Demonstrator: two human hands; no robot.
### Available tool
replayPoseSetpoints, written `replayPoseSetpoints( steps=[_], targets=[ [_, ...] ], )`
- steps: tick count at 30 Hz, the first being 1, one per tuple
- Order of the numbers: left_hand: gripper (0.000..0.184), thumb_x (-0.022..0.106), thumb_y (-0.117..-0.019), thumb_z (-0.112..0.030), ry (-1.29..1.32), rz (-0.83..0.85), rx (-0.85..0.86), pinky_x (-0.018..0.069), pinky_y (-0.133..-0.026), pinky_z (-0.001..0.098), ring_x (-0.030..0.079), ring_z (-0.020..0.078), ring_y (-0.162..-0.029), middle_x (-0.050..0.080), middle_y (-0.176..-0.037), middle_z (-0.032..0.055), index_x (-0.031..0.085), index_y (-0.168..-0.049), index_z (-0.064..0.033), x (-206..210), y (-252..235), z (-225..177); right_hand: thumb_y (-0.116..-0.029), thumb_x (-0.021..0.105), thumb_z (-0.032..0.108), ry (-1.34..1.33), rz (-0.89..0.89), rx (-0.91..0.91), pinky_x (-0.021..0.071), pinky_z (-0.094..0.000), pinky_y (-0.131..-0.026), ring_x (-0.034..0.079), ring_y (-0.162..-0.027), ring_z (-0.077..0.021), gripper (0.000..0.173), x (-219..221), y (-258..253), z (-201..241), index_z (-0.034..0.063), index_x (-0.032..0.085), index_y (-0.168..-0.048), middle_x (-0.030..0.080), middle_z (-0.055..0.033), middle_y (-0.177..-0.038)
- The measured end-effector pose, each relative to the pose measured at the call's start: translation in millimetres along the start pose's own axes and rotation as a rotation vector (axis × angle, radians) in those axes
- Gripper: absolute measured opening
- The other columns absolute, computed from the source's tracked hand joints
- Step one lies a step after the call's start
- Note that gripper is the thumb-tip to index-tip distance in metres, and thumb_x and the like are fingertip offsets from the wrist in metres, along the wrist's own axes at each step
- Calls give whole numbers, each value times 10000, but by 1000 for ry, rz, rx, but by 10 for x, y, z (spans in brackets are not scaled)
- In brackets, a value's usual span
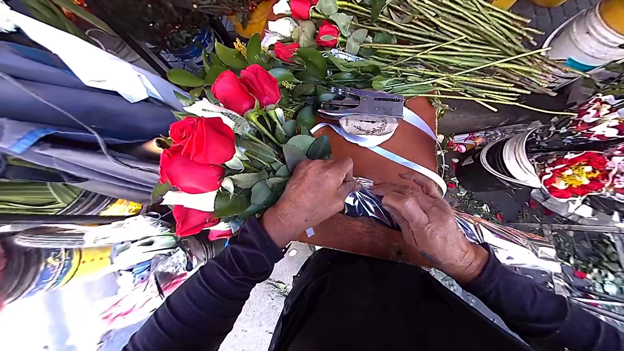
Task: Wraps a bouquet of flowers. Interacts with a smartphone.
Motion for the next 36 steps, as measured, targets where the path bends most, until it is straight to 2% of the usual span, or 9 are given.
replayPoseSetpoints(
  steps=[6,11,14,17,19,21,28,32,36],
  targets=[
    [189,710,-922,-250,17,-8,16,511,-601,363,658,155,-667,663,-721,23,667,-818,-97,1,12,0,-1032,534,71,67,65,-26,429,-538,-1137,656,-1236,-284,105,118,110,68,48,634,-1054,723,-154,-1212],
    [182,718,-916,-234,20,-17,26,510,-595,379,658,172,-663,662,-719,35,670,-822,-85,6,22,3,-991,534,567,103,233,-88,261,-623,-1211,454,-1448,-323,568,206,305,115,83,600,-1281,545,-176,-1491],
    [171,710,-920,-234,22,-25,30,533,-616,371,688,154,-698,707,-764,25,676,-824,-96,7,18,5,-1052,502,454,-87,181,-115,205,-663,-1230,493,-1420,-256,423,-4,347,122,133,646,-1287,661,-60,-1367],
    [189,712,-921,-252,29,-22,28,522,-608,367,673,151,-683,691,-751,22,675,-821,-96,3,9,13,-1069,525,278,-198,5,89,339,-579,-1210,659,-1204,-143,259,-242,212,-28,133,728,-1143,746,13,-1156],
    [182,710,-919,-244,27,-19,26,526,-607,366,677,150,-684,697,-755,20,666,-814,-101,2,14,10,-1004,637,237,-110,26,266,388,-580,-1169,686,-1142,-160,267,-200,25,-171,88,701,-1216,741,-2,-1161],
    [189,710,-922,-250,25,-18,25,524,-608,367,677,148,-687,701,-762,20,663,-812,-105,-2,11,3,-903,762,337,-44,139,378,374,-618,-1141,693,-1128,-209,544,8,-114,-243,69,606,-1351,756,-1,-1143],
    [190,718,-917,-249,13,19,0,527,-614,389,670,171,-684,675,-733,27,664,-812,-100,46,6,50,-587,954,434,259,376,309,263,-685,-1181,627,-1263,-295,1032,533,-134,-156,70,530,-1454,718,-76,-1240],
    [181,721,-916,-247,-1,29,-19,522,-618,384,660,161,-679,664,-728,18,664,-814,-109,28,-3,46,-566,938,540,287,420,320,286,-660,-1175,605,-1291,-280,1089,606,-120,-194,125,514,-1479,702,-69,-1276],
    [141,742,-921,-235,34,5,-19,552,-644,356,676,136,-726,695,-811,5,687,-873,-115,-58,-1,-13,-532,917,649,-52,529,485,248,-677,-1183,443,-1427,-344,1309,426,-183,-302,253,296,-1614,556,-102,-1471]
  ],
)
Point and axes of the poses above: each hand's wrist, its own y-axis away from the middle knuckle, its own x-axis out of the palm, z = x × y, the point moved 8 cm from there along -y, towards the middle knuckle
